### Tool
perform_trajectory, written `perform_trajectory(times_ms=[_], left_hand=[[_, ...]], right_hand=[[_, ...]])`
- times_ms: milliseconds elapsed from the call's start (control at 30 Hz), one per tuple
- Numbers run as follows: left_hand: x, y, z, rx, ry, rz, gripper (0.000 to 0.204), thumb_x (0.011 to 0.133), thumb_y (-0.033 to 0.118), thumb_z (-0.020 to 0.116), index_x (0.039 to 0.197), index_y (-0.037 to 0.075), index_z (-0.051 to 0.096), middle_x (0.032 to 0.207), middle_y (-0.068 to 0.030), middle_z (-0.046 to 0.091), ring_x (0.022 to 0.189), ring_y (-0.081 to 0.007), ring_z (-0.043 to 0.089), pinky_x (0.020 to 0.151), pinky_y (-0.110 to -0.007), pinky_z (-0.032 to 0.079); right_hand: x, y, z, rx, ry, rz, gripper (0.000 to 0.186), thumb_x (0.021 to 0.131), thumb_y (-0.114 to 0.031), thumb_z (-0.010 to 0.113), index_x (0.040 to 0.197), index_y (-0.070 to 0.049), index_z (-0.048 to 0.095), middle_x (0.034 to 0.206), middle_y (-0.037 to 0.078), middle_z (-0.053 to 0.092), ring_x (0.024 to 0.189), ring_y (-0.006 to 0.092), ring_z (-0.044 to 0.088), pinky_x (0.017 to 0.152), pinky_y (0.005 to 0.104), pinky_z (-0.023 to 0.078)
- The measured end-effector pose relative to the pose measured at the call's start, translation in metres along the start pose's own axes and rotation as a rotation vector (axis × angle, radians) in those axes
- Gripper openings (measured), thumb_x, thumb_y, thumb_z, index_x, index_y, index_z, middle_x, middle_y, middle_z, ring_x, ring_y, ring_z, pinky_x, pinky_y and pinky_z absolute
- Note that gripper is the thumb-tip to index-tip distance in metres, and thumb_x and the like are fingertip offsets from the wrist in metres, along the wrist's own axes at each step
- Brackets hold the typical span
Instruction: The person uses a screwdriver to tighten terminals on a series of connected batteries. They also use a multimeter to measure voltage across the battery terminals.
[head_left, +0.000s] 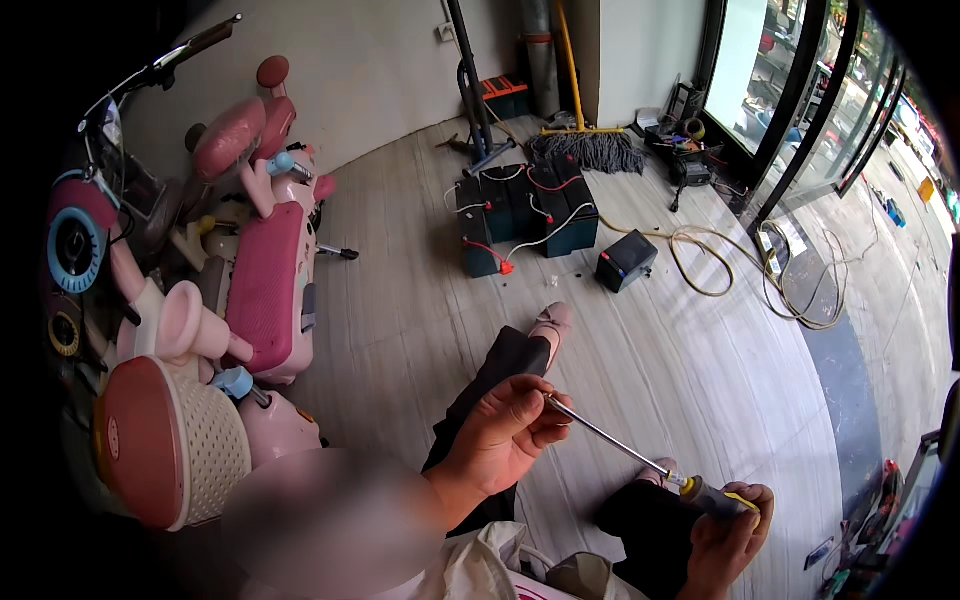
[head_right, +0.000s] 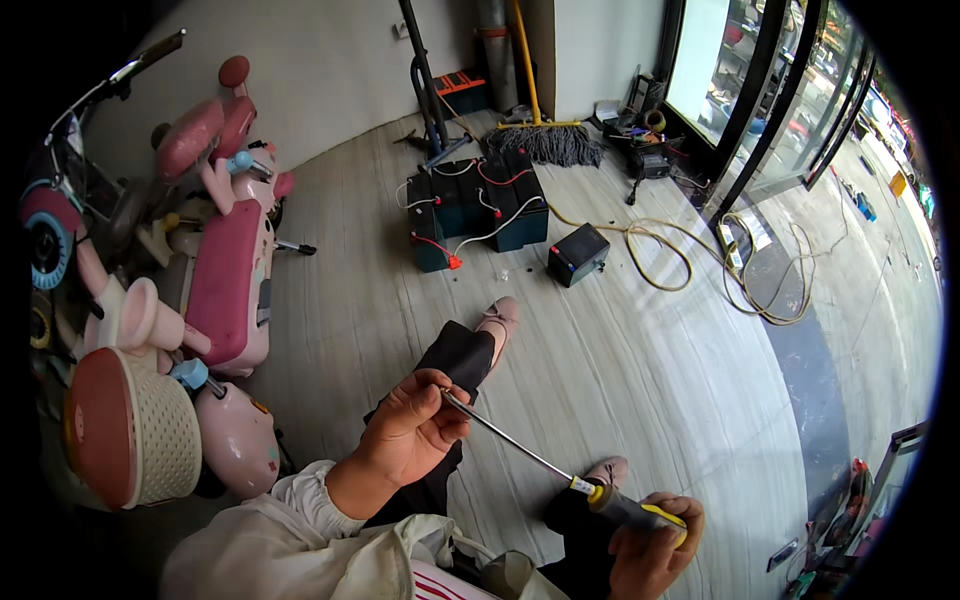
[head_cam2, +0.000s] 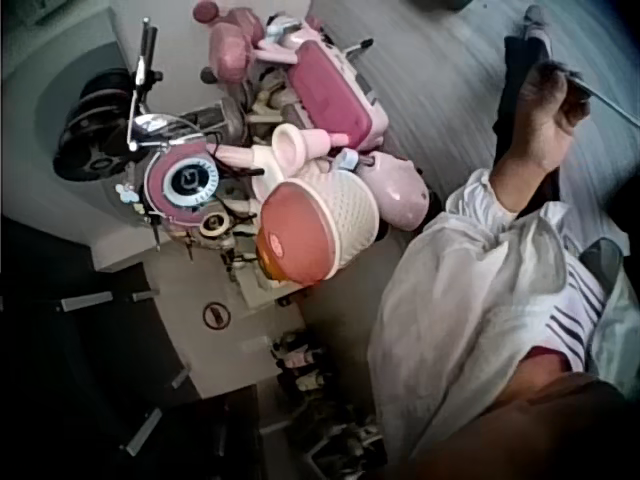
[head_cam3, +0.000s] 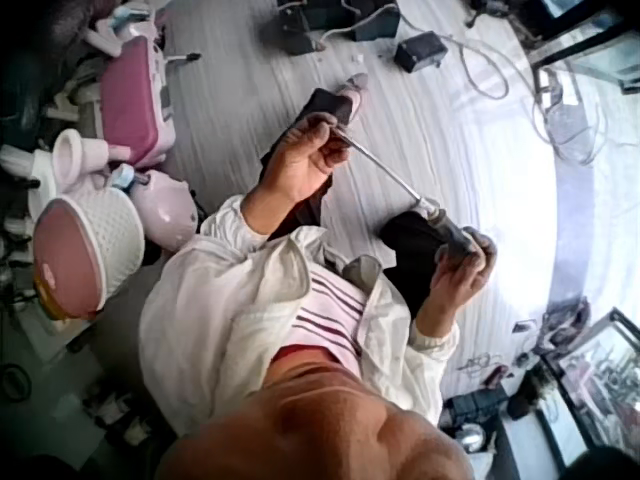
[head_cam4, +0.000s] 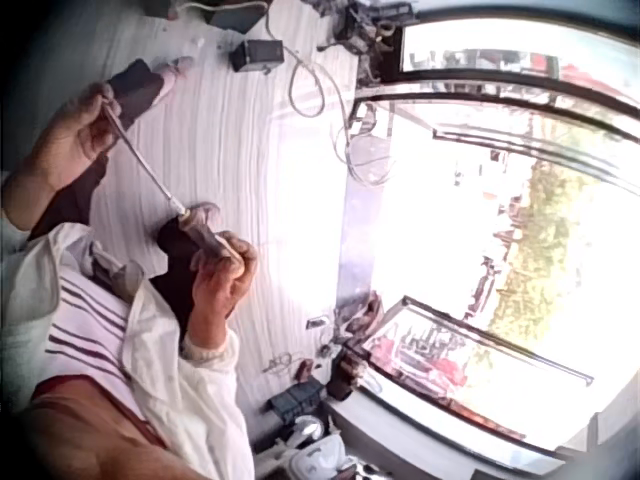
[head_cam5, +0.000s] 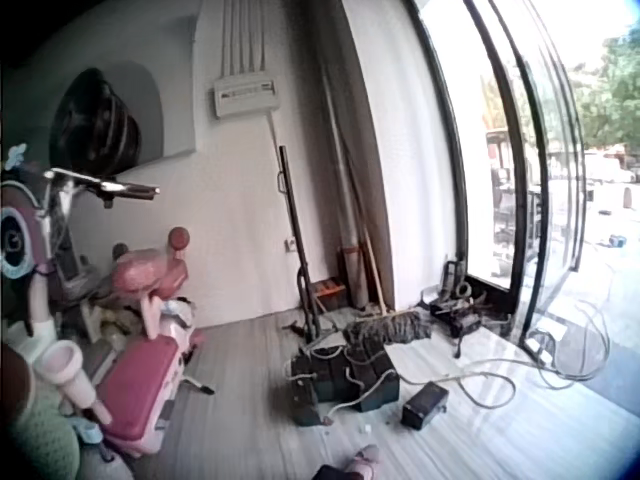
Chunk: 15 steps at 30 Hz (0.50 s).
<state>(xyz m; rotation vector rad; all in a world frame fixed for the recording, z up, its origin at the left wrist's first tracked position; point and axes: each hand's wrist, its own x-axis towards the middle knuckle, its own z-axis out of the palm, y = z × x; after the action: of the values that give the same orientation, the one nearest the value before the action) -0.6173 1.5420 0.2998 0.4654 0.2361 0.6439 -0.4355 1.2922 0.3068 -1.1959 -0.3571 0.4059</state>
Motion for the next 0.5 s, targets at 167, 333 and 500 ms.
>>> perform_trajectory(times_ms=[167,333,500], left_hand=[[0.049,0.007,-0.02,-0.033,0.068,0.048,0.017,0.104,0.016,0.06,0.119,0.008,0.062,0.115,-0.0116,0.072,0.103,-0.0247,0.073,0.086,-0.037,0.063],[0.085,0.016,-0.025,-0.014,0.106,0.021,0.017,0.104,0.016,0.061,0.118,0.008,0.062,0.115,-0.011,0.072,0.104,-0.0245,0.072,0.086,-0.036,0.063],[0.119,0.027,-0.015,0.04,0.091,-0.048,0.016,0.103,0.017,0.062,0.116,0.008,0.064,0.115,-0.0112,0.072,0.102,-0.0222,0.073,0.085,-0.034,0.063]], right_hand=[[0.05,0.014,0.029,-0.021,-0.081,0.025,0.037,0.107,-0.038,0.055,0.121,-0.006,0.045,0.103,0.013,0.06,0.053,0.0064,0.047,0.039,0.019,0.036],[0.081,0.027,0.039,0.004,-0.024,0.097,0.044,0.102,-0.04,0.063,0.119,-0.004,0.046,0.103,0.015,0.06,0.059,0.0116,0.057,0.045,0.0221,0.046],[0.103,0.034,0.047,0.04,0.031,0.069,0.044,0.102,-0.04,0.063,0.119,-0.003,0.046,0.103,0.015,0.061,0.057,0.0107,0.055,0.046,0.022,0.046]])
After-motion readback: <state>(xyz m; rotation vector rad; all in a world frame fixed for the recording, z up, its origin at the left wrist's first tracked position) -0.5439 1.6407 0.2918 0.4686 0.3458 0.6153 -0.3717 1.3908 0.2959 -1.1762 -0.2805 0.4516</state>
